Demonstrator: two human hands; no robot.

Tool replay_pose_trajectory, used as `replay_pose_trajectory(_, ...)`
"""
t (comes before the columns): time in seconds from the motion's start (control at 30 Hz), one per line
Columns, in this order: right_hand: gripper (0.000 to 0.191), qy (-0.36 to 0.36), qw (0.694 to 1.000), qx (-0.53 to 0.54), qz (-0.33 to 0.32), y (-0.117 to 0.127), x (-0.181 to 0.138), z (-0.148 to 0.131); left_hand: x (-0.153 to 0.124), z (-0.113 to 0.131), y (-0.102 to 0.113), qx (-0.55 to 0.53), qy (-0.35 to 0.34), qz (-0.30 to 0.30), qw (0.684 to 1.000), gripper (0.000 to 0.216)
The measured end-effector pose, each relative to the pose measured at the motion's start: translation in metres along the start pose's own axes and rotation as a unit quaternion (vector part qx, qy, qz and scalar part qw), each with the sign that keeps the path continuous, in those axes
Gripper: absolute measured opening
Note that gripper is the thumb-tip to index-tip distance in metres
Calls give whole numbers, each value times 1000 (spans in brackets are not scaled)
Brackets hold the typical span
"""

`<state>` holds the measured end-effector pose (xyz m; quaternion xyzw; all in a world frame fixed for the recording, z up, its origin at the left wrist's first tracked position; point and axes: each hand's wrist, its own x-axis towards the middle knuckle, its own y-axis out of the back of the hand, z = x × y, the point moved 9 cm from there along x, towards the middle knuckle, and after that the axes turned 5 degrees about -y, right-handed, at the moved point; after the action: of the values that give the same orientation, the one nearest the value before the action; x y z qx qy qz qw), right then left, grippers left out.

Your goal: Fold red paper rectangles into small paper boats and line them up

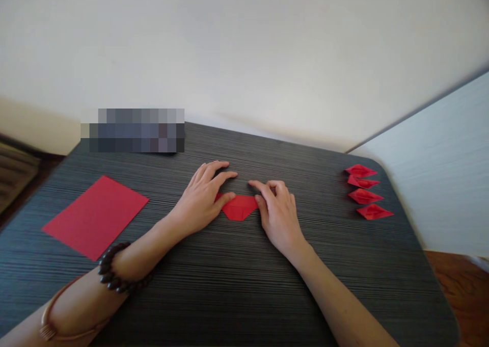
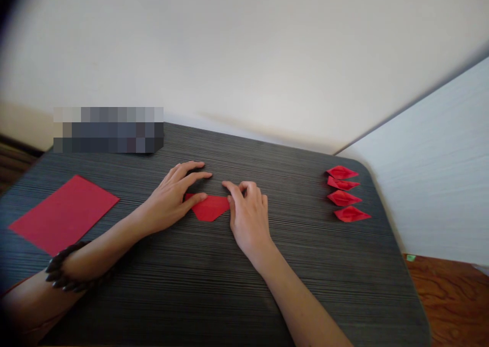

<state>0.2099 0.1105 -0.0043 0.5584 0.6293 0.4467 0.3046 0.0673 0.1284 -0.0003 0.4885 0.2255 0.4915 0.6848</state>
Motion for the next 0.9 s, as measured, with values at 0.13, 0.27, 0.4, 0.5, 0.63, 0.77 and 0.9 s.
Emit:
replay_pose_trajectory(0.13,33,-3,1000,11,3,0,1,4,1,-3,2,-21,-27,-16,999,39)
replay_pose_trajectory(0.27,33,-14,999,31,13,1,2,12,2,-3,4,-23,-62,-23,998,34)
replay_pose_trajectory(0.4,32,-8,999,46,24,2,3,15,3,-2,3,-13,-86,-30,996,35)
replay_pose_trajectory(0.5,32,-1,998,51,30,2,3,14,2,0,1,-1,-100,-38,994,37)
replay_pose_trajectory(0.63,29,11,998,56,27,5,2,10,0,3,-3,33,-103,-46,993,48)
replay_pose_trajectory(0.77,31,46,998,52,8,7,-1,3,-1,5,-6,49,-105,-44,992,50)
replay_pose_trajectory(0.9,33,64,997,51,11,10,-3,1,0,4,-6,52,-106,-35,992,44)
